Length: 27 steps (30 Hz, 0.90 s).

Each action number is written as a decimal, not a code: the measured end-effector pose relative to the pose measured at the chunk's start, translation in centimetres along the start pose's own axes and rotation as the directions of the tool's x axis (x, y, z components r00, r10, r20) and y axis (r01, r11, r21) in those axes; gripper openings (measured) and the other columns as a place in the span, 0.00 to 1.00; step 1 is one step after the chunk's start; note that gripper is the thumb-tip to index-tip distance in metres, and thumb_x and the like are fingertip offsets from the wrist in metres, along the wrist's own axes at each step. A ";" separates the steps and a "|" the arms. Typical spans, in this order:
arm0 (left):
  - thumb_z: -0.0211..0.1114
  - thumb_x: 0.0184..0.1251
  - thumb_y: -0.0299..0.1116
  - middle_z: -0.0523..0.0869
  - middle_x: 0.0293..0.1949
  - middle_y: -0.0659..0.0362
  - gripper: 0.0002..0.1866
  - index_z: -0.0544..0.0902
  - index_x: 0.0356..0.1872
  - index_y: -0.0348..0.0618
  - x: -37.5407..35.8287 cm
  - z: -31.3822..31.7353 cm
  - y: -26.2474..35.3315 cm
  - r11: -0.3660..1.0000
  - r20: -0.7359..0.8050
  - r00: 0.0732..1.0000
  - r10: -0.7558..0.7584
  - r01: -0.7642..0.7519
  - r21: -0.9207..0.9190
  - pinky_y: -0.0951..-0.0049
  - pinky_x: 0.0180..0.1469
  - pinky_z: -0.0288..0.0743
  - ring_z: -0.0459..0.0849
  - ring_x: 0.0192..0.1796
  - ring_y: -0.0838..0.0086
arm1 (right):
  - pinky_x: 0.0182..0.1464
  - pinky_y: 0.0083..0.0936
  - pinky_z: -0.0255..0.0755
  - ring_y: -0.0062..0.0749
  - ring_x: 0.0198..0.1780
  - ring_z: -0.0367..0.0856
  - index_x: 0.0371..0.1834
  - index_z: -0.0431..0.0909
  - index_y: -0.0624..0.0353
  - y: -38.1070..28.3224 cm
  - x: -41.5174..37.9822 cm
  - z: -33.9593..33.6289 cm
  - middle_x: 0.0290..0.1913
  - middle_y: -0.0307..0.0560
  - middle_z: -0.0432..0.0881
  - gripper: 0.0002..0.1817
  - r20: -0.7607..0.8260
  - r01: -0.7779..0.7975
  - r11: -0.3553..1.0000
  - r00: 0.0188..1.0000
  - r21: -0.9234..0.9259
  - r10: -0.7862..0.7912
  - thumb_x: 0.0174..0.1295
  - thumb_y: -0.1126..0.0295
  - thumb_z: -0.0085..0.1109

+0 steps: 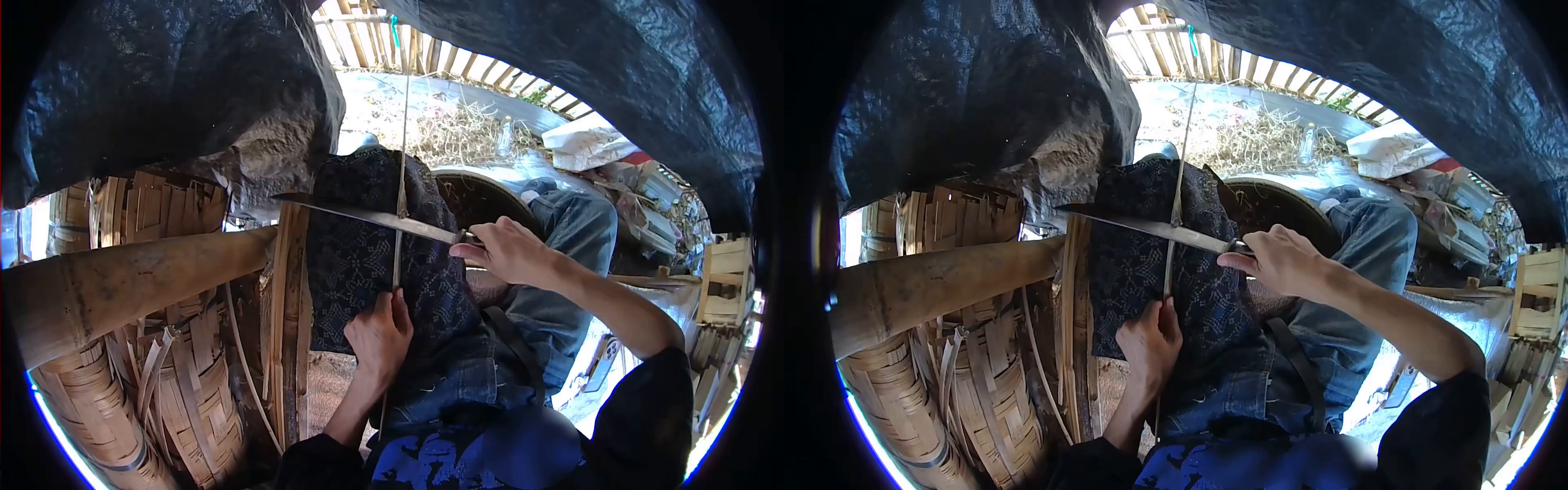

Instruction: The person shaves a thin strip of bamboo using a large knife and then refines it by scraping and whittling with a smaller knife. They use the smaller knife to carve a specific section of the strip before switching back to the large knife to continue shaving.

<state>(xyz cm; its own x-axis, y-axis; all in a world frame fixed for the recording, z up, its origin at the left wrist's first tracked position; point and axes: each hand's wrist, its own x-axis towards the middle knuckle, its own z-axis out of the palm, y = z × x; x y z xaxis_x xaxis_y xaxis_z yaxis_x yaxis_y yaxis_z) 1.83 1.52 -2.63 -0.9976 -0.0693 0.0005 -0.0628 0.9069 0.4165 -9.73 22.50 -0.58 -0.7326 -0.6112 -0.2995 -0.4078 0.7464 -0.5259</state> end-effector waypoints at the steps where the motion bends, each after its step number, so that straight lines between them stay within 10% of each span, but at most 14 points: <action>1: 0.60 0.65 0.36 0.77 0.12 0.54 0.12 0.76 0.22 0.46 0.5 -0.1 0.1 1.000 0.004 1.000 0.008 -0.008 0.007 0.61 0.17 0.70 0.78 0.14 0.57 | 0.19 0.37 0.75 0.40 0.13 0.77 0.22 0.71 0.63 0.0 -0.1 0.3 0.11 0.48 0.72 0.31 -0.007 0.005 1.000 1.000 -0.006 -0.005 0.68 0.43 0.44; 7: 0.60 0.65 0.35 0.77 0.12 0.54 0.11 0.76 0.23 0.46 -0.2 0.1 -0.2 1.000 -0.005 1.000 -0.005 0.005 0.002 0.61 0.17 0.69 0.78 0.13 0.58 | 0.17 0.36 0.74 0.38 0.13 0.77 0.22 0.70 0.62 -2.4 -1.8 -0.3 0.11 0.46 0.71 0.32 0.124 0.054 0.993 0.991 -0.106 -0.041 0.67 0.41 0.43; 9: 0.60 0.65 0.35 0.77 0.12 0.54 0.11 0.76 0.23 0.46 -0.2 0.0 0.1 1.000 0.019 1.000 -0.005 0.005 -0.004 0.61 0.17 0.69 0.78 0.13 0.58 | 0.14 0.33 0.72 0.33 0.11 0.75 0.22 0.70 0.62 -0.2 -0.3 -0.1 0.11 0.44 0.72 0.32 0.149 -0.204 0.979 0.967 -0.016 0.204 0.67 0.41 0.43; 17: 0.62 0.63 0.31 0.76 0.13 0.51 0.11 0.75 0.21 0.43 0.0 -0.1 -0.1 0.997 -0.002 0.999 -0.039 0.039 -0.060 0.61 0.18 0.66 0.78 0.15 0.55 | 0.14 0.31 0.72 0.33 0.13 0.76 0.26 0.73 0.63 -1.3 -1.9 -0.3 0.13 0.44 0.73 0.32 0.164 0.056 0.993 0.986 -0.099 -0.039 0.67 0.41 0.43; 18: 0.62 0.63 0.31 0.76 0.13 0.51 0.11 0.76 0.21 0.43 -0.2 -0.2 -0.1 0.998 0.011 1.000 -0.029 0.030 -0.052 0.61 0.18 0.66 0.78 0.15 0.55 | 0.17 0.36 0.72 0.42 0.13 0.77 0.22 0.72 0.63 -1.5 -1.0 -1.4 0.09 0.50 0.70 0.31 0.284 -0.231 0.971 0.937 0.061 0.205 0.65 0.42 0.50; 19: 0.62 0.63 0.31 0.77 0.13 0.51 0.11 0.76 0.21 0.43 -0.4 -0.2 0.0 0.999 0.024 1.000 -0.017 0.018 -0.047 0.61 0.18 0.66 0.78 0.15 0.55 | 0.13 0.34 0.69 0.38 0.09 0.72 0.22 0.72 0.63 1.0 -0.4 0.5 0.09 0.48 0.70 0.32 0.120 -0.252 0.964 0.963 0.089 0.240 0.66 0.41 0.47; 21: 0.62 0.63 0.31 0.77 0.13 0.51 0.11 0.75 0.21 0.43 -0.3 -0.1 0.0 0.999 0.014 1.000 -0.004 0.005 -0.054 0.60 0.18 0.66 0.78 0.15 0.55 | 0.09 0.29 0.64 0.28 0.07 0.67 0.23 0.73 0.63 3.1 1.5 0.7 0.08 0.42 0.69 0.31 -0.357 0.123 0.980 0.918 -0.154 -0.171 0.67 0.42 0.44; 22: 0.62 0.63 0.31 0.77 0.13 0.51 0.11 0.75 0.21 0.43 -0.1 0.0 0.0 0.998 0.006 1.000 0.000 0.001 -0.061 0.60 0.18 0.66 0.77 0.15 0.55 | 0.13 0.30 0.70 0.34 0.14 0.76 0.26 0.73 0.65 2.8 1.1 -0.3 0.14 0.46 0.72 0.33 -0.037 -0.057 0.997 0.998 -0.045 0.055 0.68 0.41 0.41; 25: 0.62 0.63 0.31 0.76 0.13 0.51 0.11 0.75 0.21 0.43 0.1 0.1 0.1 0.998 -0.044 0.999 -0.009 0.006 -0.065 0.59 0.18 0.65 0.77 0.15 0.54 | 0.13 0.33 0.70 0.34 0.11 0.74 0.24 0.73 0.64 -0.1 -0.9 -1.2 0.11 0.44 0.69 0.34 0.247 -0.227 0.954 0.953 0.195 0.176 0.68 0.40 0.39; 27: 0.61 0.64 0.33 0.77 0.13 0.52 0.11 0.75 0.22 0.45 0.0 0.1 -0.1 0.999 -0.031 0.999 -0.008 0.007 -0.031 0.60 0.18 0.67 0.77 0.14 0.56 | 0.04 0.23 0.60 0.20 0.07 0.65 0.24 0.73 0.63 -0.9 -2.1 -0.6 0.09 0.37 0.66 0.35 0.115 0.055 0.987 0.991 0.153 -0.074 0.69 0.40 0.36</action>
<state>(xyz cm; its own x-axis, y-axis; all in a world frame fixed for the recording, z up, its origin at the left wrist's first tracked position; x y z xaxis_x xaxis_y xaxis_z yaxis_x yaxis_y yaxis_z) 1.88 1.49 -2.81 -0.9957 -0.0894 0.0250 -0.0690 0.8931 0.4445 -8.15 23.24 1.00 -0.6329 -0.6907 -0.3498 -0.3599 0.6625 -0.6570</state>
